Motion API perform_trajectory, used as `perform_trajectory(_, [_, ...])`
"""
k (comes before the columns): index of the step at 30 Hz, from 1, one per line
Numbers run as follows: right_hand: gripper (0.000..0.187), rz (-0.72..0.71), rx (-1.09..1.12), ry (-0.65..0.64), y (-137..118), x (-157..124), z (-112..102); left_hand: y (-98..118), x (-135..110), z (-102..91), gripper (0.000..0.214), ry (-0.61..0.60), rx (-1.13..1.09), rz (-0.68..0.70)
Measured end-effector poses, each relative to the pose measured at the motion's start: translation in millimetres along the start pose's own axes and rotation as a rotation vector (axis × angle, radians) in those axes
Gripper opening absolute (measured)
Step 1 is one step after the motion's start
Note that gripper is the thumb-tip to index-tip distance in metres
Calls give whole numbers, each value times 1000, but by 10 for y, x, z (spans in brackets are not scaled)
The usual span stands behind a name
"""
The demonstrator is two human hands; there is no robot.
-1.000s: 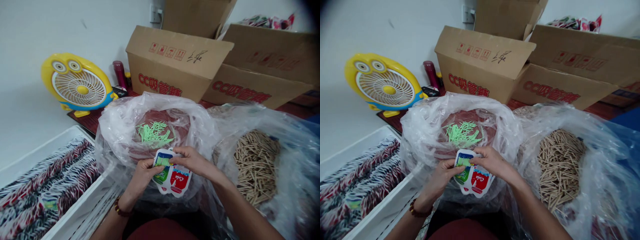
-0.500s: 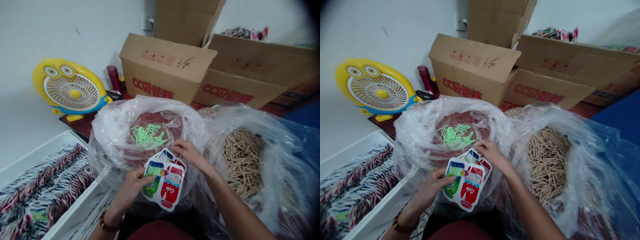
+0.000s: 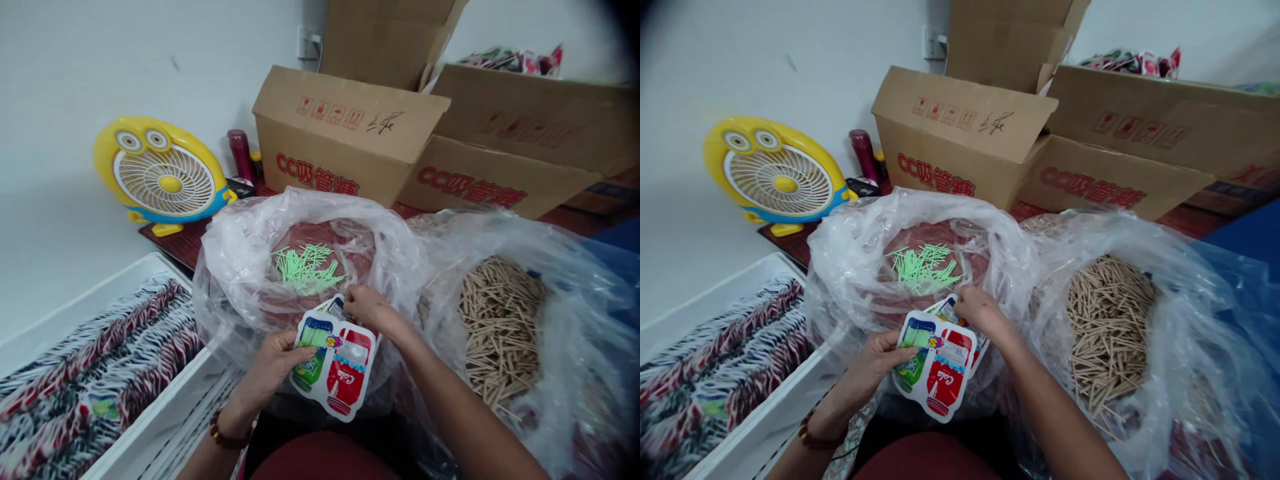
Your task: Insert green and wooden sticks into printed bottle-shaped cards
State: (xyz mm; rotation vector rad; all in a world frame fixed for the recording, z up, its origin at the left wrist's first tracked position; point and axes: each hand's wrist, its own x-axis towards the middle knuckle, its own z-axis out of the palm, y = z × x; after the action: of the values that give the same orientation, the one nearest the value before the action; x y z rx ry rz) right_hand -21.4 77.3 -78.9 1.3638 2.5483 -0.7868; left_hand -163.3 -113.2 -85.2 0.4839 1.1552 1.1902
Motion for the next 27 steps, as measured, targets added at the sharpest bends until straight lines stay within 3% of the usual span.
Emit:
perform_trajectory(3, [20,-67,264,94,59,-103,-124,18,-11,33,26,2,31,1])
perform_trajectory(6, [31,-239,819,216,2,-313,-277,39,-17,94,26,-27,74,14])
perform_trajectory(9, [24,-362,1100,255,-128,-535,-392,50,-18,168,25,-82,87,11])
perform_trajectory(14, [20,-337,1136,325,-214,-736,-373,60,-24,258,26,-135,106,13])
perform_trajectory(27, [20,-310,1155,244,-45,-861,-149,93,-20,427,26,-166,24,-15])
